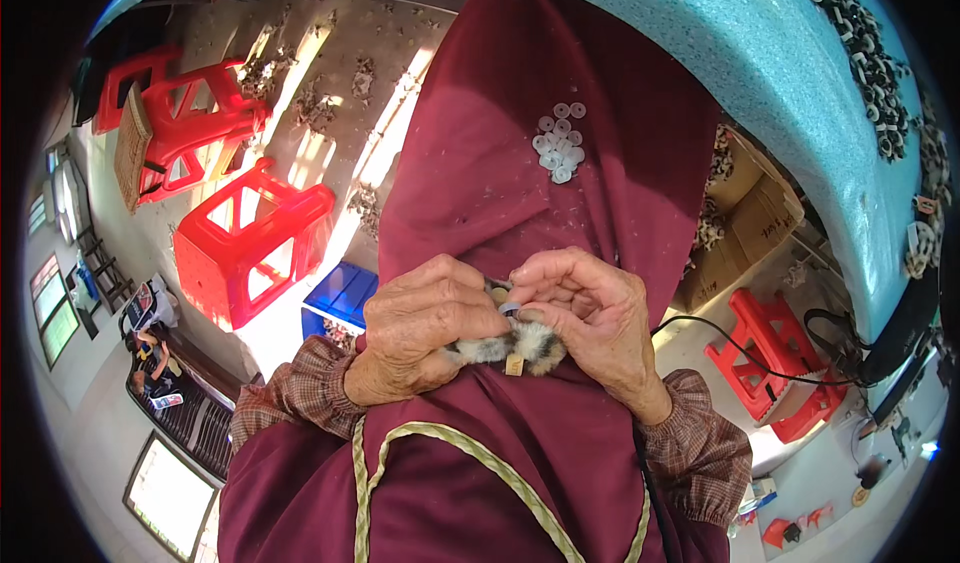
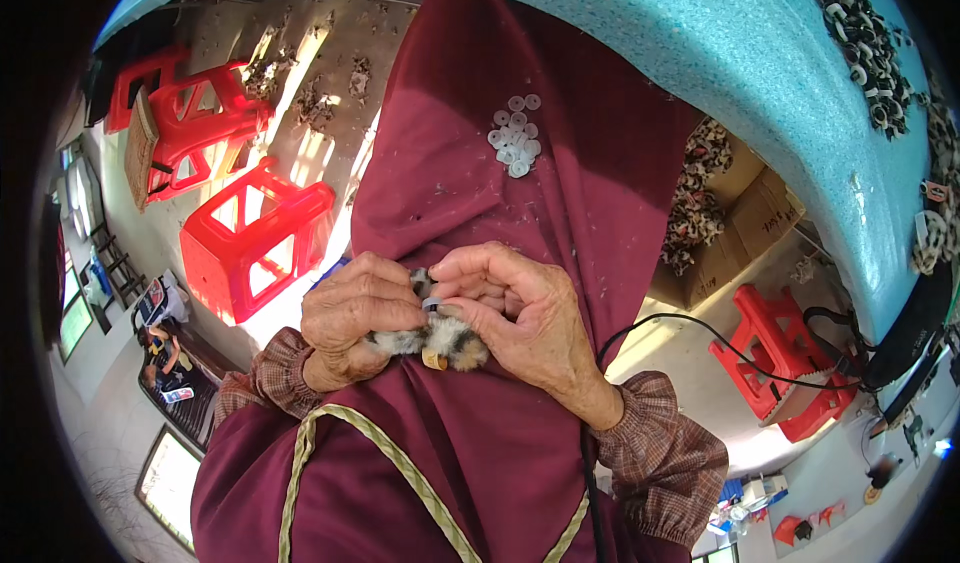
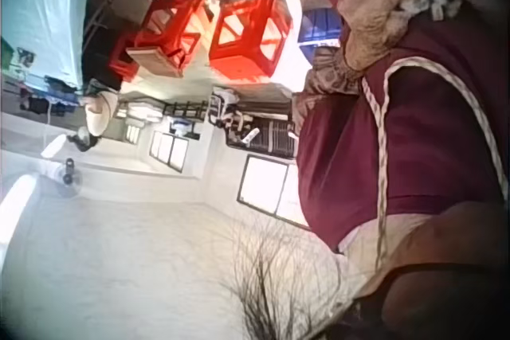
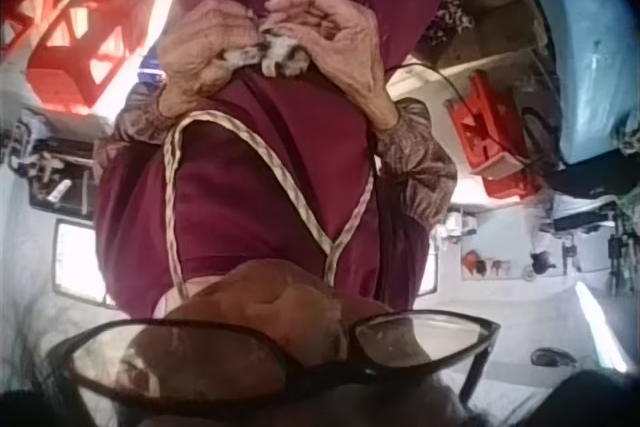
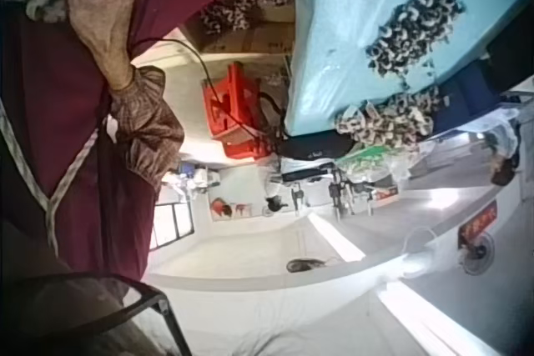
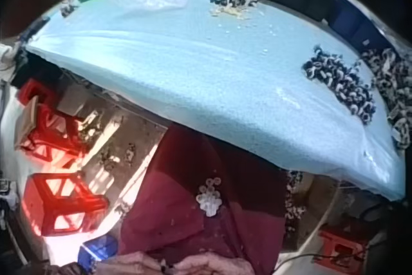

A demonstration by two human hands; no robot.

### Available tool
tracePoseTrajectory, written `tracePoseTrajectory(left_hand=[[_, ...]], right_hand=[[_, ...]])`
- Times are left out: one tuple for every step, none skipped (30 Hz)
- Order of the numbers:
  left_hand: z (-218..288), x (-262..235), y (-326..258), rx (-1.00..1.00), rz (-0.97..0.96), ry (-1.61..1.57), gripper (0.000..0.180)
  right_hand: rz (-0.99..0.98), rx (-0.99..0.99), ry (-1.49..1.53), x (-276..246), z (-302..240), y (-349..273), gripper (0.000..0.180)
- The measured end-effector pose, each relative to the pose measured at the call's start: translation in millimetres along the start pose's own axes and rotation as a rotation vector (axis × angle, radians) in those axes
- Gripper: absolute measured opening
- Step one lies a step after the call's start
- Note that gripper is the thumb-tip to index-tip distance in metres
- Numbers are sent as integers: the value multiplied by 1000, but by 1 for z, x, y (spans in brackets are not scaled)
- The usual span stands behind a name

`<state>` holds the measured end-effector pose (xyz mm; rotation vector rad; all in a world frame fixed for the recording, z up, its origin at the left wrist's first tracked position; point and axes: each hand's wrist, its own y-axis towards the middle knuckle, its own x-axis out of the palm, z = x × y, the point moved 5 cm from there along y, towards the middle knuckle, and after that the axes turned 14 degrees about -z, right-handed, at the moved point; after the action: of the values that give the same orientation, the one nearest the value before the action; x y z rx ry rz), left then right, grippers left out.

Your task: Attaching plastic eyes and backings to small leopard-print stuffed toy animals at a workbench.

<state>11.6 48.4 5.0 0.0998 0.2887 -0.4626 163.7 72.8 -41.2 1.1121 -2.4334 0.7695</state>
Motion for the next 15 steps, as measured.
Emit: tracePoseTrajectory(left_hand=[[-1,-1,6,-2,15,2,21],[-2,-1,13,1,29,3,20],[-1,1,14,40,61,-7,17],[4,1,15,112,96,-21,14],[10,-2,14,101,109,-25,11],[3,1,15,77,169,22,11],[-4,2,8,46,211,-21,11],[-6,2,0,-52,268,44,11],[-12,-1,-6,-35,309,13,8],[-27,2,-15,1,286,15,19],[-47,7,-23,-239,311,-185,21],[-46,10,-25,-449,49,-430,46],[-45,9,-18,-400,33,-453,43],[-50,13,-15,-370,22,-471,39],[-58,17,-16,-263,83,-544,32]], right_hand=[[21,15,-2,-4,-3,1,21],[46,28,-8,-9,-7,2,18],[69,14,-40,-7,-17,-4,18],[84,-22,-175,-1,-30,-11,16],[89,-80,-335,1,-41,-10,14],[102,-84,-350,-2,-46,-6,13],[118,-136,-390,3,-49,-3,12],[103,-134,-372,7,-47,-1,11],[84,-158,-314,8,-37,2,11],[84,-199,-296,7,-27,8,10],[94,-230,-271,5,-15,11,9],[132,-280,-289,3,-7,11,9],[153,-321,-296,3,-12,11,9],[212,-275,-377,2,-22,8,10],[273,-224,-447,5,-31,3,13]])
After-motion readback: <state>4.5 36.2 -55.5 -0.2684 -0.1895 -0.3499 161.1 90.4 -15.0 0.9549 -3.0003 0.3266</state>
